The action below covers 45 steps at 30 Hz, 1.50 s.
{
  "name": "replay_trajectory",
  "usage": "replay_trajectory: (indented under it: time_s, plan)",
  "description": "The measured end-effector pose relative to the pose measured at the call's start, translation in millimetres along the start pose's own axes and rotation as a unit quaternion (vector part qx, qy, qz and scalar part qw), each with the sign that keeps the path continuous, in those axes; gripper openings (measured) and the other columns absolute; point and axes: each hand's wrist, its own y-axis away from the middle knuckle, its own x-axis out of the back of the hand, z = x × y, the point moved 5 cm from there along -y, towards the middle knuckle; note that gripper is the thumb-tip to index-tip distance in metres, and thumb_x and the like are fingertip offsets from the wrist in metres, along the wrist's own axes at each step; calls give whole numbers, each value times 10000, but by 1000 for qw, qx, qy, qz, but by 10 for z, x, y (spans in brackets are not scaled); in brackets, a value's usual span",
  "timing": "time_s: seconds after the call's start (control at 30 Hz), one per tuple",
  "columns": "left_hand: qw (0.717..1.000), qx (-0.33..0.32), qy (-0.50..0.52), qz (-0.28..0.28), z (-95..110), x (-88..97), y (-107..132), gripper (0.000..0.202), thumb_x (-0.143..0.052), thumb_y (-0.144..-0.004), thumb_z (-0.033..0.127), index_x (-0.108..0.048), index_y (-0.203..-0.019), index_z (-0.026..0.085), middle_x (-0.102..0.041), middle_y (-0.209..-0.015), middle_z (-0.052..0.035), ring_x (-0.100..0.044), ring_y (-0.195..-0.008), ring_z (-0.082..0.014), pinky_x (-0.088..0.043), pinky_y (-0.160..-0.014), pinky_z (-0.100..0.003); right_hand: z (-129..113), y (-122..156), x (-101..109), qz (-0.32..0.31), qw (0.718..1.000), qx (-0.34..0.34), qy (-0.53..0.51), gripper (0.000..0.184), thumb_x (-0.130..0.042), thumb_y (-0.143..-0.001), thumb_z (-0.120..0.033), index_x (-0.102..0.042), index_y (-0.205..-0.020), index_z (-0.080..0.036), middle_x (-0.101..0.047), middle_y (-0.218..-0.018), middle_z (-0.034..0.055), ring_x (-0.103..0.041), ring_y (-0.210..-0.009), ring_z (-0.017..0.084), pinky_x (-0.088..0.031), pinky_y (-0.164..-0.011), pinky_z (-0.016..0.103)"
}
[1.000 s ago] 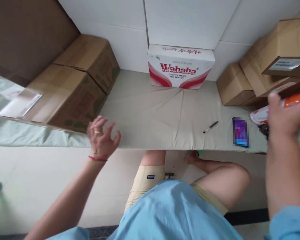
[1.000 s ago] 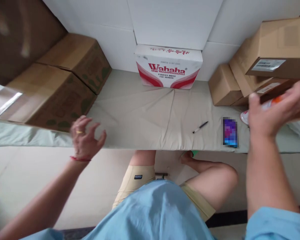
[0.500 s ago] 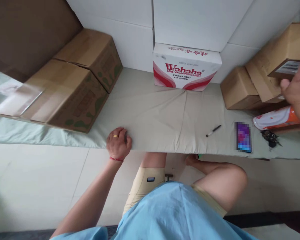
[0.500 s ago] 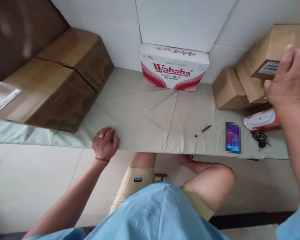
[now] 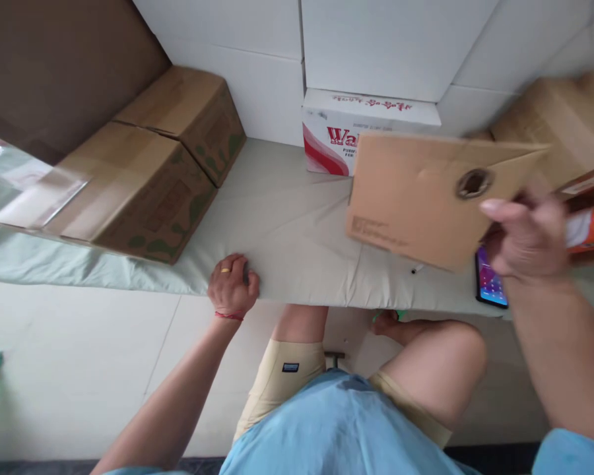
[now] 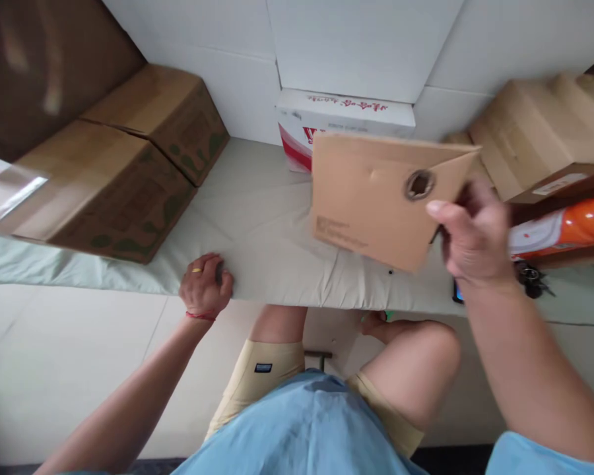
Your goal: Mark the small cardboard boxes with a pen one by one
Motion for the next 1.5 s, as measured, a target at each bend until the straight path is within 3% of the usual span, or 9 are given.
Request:
replay_trajectory:
  time_s: [0.2,0.37,0.5,0.7,0.8,0.93,1.07,1.23,1.5]
  plan:
    - [997,65,24,-22,41,90,-43,339,-589,-874,400,-682,-1119,185,-687,-1358,-240,-611,-1309,-450,-458,-1172,-620,1250,278,-628,-7,957,-264,-120,422,-833,-639,-430,-739,-989,-216,-813,-851,38,-797,-943,288,-652,-751,371]
    - [990,86,102,-37,211,105,-301,310,-629,-891,517,-633,-990,224,-702,-1082,-165,-680,-1132,-399,-536,-1085,-610,1420,167,-761,-54,959,-241,-136,400,-862,-654,-412,-769,-1008,-250,-843,-999,39,-795,-965,281,-619,-715,351]
    - [963,55,245,-96,764,-184,-676,580,-567,-1000,699,-601,-1353,241,-719,-1316,-146,-715,-1245,-306,-602,-1047,-462,1389,97,-758,-74,964,-224,-126,407,-857,-709,-429,-763,-1072,-269,-845,-1095,46,-785,-1076,302,-620,-773,378]
    - [709,127,643,-261,1654,-757,-1279,1169,-938,-739,701,-348,-1692,370,-659,-1504,-114,-711,-1298,-351,-607,-1067,-477,1473,149,-837,-102,951,-257,-135,472,-890,-733,-511,-773,-1115,-261,-849,-1120,69,-788,-1108,317,-634,-920,449]
    - [670,149,672,-279,1747,-928,-1405,1129,-1028,-655,460,-459,-1624,356,-695,-1442,-78,-761,-1174,-324,-641,-995,-447,1538,148,-820,-100,953,-262,-112,557,-914,-767,-561,-766,-1210,-257,-836,-1221,84,-781,-1128,301,-620,-991,457]
    - [612,165,726,-267,1627,-1104,-1382,771,-971,-729,458,-626,-1395,279,-748,-1373,-85,-762,-1220,-336,-645,-1022,-466,1673,133,-709,-27,953,-295,-63,751,-950,-765,-584,-687,-1407,-297,-811,-1269,74,-765,-1164,292,-637,-954,435]
    - [606,180,744,-218,1488,-1176,-1406,681,-1001,-712,413,-668,-1288,269,-792,-1276,-68,-760,-1248,-335,-642,-1042,-460,1705,160,-750,-48,945,-319,-50,900,-958,-785,-579,-574,-1562,-340,-793,-1289,63,-757,-1188,279,-659,-904,405]
    - [567,187,785,-167,1491,-1110,-1485,546,-923,-840,530,-705,-1287,305,-768,-1353,-52,-732,-1304,-297,-638,-1054,-414,1623,193,-802,-48,942,-321,-82,705,-968,-771,-582,-700,-1367,-319,-772,-1369,74,-767,-1161,291,-705,-784,405]
    - [480,193,801,-300,1675,-1156,-1271,452,-808,-900,581,-779,-1219,262,-776,-1380,-97,-634,-1481,-388,-543,-1218,-566,1714,145,-645,44,928,-334,-161,520,-895,-794,-604,-781,-1168,-263,-846,-1075,71,-790,-842,258,-644,-536,335]
